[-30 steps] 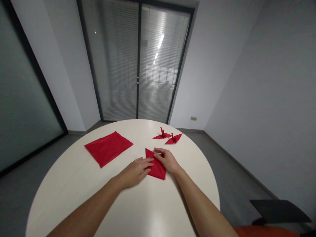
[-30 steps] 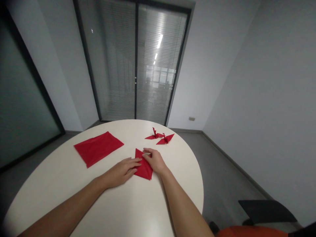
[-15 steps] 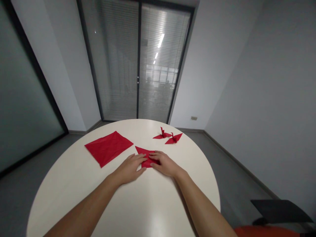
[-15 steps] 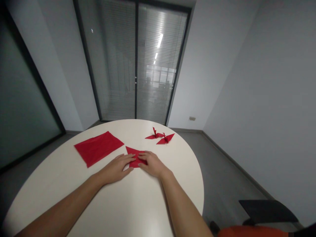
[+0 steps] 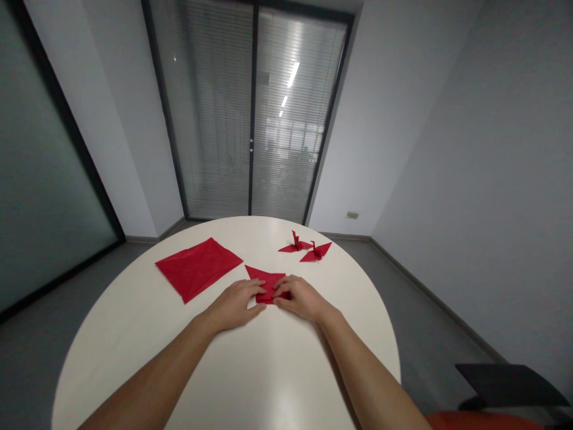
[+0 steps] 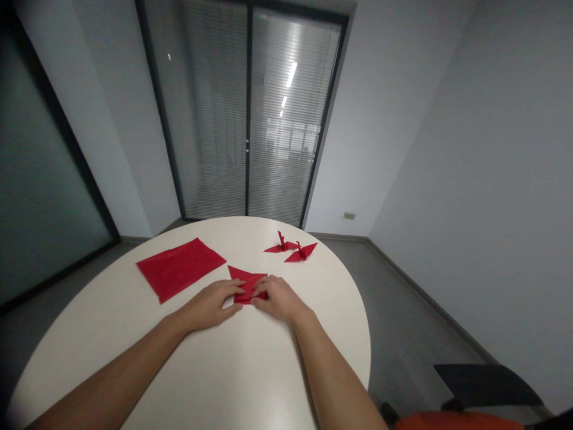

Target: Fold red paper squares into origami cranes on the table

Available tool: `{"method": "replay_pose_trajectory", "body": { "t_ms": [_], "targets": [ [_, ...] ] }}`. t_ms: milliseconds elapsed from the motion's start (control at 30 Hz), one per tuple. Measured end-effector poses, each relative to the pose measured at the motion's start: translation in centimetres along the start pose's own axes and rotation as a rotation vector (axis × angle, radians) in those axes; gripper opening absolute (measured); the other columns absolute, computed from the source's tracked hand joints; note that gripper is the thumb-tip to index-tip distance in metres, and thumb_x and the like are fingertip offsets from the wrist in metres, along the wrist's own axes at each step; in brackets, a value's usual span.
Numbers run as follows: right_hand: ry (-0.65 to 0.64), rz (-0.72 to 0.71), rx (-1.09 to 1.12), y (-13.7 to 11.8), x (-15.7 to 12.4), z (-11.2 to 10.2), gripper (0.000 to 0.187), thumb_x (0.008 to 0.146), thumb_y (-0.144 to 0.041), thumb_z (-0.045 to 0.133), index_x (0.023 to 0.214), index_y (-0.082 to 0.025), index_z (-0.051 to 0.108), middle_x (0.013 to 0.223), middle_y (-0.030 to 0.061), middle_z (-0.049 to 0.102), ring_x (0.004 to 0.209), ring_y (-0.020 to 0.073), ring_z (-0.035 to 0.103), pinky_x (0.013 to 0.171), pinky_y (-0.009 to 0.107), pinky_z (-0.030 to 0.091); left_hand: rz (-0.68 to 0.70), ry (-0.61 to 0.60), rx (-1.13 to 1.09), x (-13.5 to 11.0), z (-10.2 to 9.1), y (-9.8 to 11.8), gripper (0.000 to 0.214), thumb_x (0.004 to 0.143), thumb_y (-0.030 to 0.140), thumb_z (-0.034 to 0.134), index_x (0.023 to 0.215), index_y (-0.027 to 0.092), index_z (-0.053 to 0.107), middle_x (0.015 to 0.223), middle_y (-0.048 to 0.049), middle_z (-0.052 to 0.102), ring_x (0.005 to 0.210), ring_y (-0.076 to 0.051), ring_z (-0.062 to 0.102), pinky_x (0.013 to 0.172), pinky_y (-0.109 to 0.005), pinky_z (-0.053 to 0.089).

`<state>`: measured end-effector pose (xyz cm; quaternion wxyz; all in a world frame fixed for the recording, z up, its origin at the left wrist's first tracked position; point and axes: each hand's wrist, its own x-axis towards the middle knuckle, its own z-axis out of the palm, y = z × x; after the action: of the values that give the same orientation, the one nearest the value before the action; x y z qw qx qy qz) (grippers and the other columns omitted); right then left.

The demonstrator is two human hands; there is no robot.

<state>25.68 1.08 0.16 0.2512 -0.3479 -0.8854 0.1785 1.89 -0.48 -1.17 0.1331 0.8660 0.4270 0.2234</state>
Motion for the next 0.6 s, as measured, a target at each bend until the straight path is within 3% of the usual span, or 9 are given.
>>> {"method": "replay_pose_trajectory", "body": {
  "t_ms": [267, 467, 600],
  "targets": [
    [-0.012, 0.157, 0.059, 0.3, -0.1, 0.2, 0.010, 0.083, -0.017, 0.061, 0.083, -0.018, 0.071, 0.078, 0.0011, 0.070, 0.067, 0.0140, 0.058, 0.062, 0.024, 0.040, -0.068, 0.058, -0.041, 0.4, 0.2, -0.2, 0.025, 0.093, 0.030, 0.056, 0.112, 0.023, 0.071, 0.122, -0.0058, 0.071, 0.111, -0.023, 0.065, 0.097, -0.034, 0.047],
    [-0.001, 0.201, 0.123, 0.0, -0.1, 0.2, 0.019, 0.087, -0.035, 0.064, 0.082, -0.018, 0.069, 0.076, 0.0017, 0.069, 0.066, 0.0146, 0.057, 0.059, 0.024, 0.039, -0.116, 0.105, -0.006, 0.8, 0.1, 0.6, 0.020, 0.096, 0.029, 0.050, 0.095, 0.022, 0.070, 0.099, -0.0034, 0.074, 0.092, -0.020, 0.066, 0.078, -0.028, 0.046],
    [0.008, 0.232, 0.184, 0.3, -0.1, 0.4, 0.016, 0.088, -0.033, 0.064, 0.092, -0.019, 0.071, 0.081, 0.0024, 0.071, 0.070, 0.0159, 0.061, 0.063, 0.025, 0.042, -0.154, 0.136, 0.059, 1.1, 0.5, 0.7, 0.018, 0.095, 0.027, 0.052, 0.092, 0.020, 0.068, 0.094, -0.0044, 0.073, 0.088, -0.020, 0.065, 0.075, -0.028, 0.044]
  ]
}}
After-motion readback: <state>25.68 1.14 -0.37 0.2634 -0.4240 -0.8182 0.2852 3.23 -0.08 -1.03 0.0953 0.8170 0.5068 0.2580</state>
